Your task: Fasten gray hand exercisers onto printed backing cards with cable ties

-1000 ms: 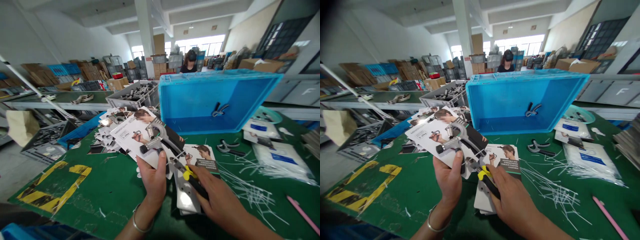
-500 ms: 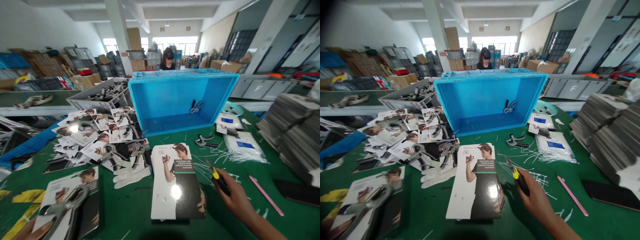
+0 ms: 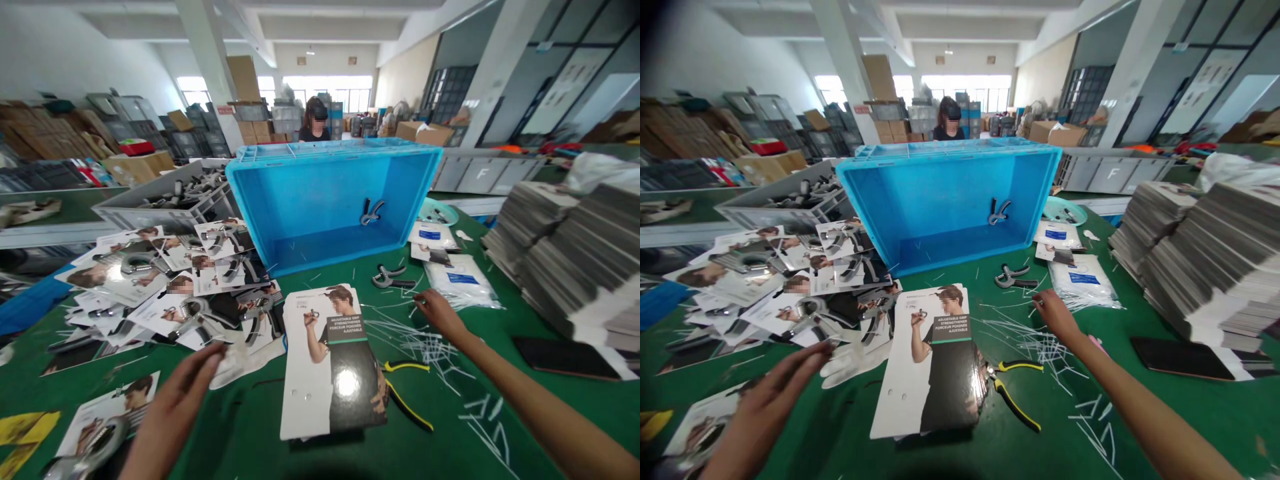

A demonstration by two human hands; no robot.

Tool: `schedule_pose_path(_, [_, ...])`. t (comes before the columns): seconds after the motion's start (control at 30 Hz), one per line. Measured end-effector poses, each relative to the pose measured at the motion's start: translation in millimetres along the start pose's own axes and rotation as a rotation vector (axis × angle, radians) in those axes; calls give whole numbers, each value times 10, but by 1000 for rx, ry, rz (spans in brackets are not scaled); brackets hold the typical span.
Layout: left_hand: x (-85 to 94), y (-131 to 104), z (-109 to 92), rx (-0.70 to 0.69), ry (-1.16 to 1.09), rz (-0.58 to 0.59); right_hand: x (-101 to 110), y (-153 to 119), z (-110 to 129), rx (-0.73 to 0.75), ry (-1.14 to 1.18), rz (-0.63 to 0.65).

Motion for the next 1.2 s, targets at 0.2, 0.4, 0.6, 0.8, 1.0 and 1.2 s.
schedule_pose_path(0.2, [-1213, -23, -426, -205, 91, 130, -230, 640, -425, -196, -105, 40])
schedule_pose_path(0.4, [-1172, -34, -291, -187, 32, 113, 4, 693, -252, -68, -111, -22])
schedule_pose_path(0.6, [-909, -82, -1114, -644, 335, -108, 773, 257, 723, 253, 14, -188])
schedule_pose_path(0.8, [-1361, -194, -1994, -1125, 486, 187, 1484, -553, 2296, 841, 260, -132])
schedule_pose_path(1.0, [-983, -84, -1858, -887, 96, 60, 1215, -409, 2475, 546, 1143, 291])
schedule_pose_path(1.2, [-956, -135, -1555, -770, 124, 137, 755, -483, 2578, 415, 1272, 409])
Point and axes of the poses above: each hand's wrist, its own y-axis towards the middle knuckle, its own x-axis out of the back of the hand, z = x × y, the point moved 9 cm from there along y, towards the middle knuckle, and after that the axes turned 3 degrees about -x, right-handed, at the moved point
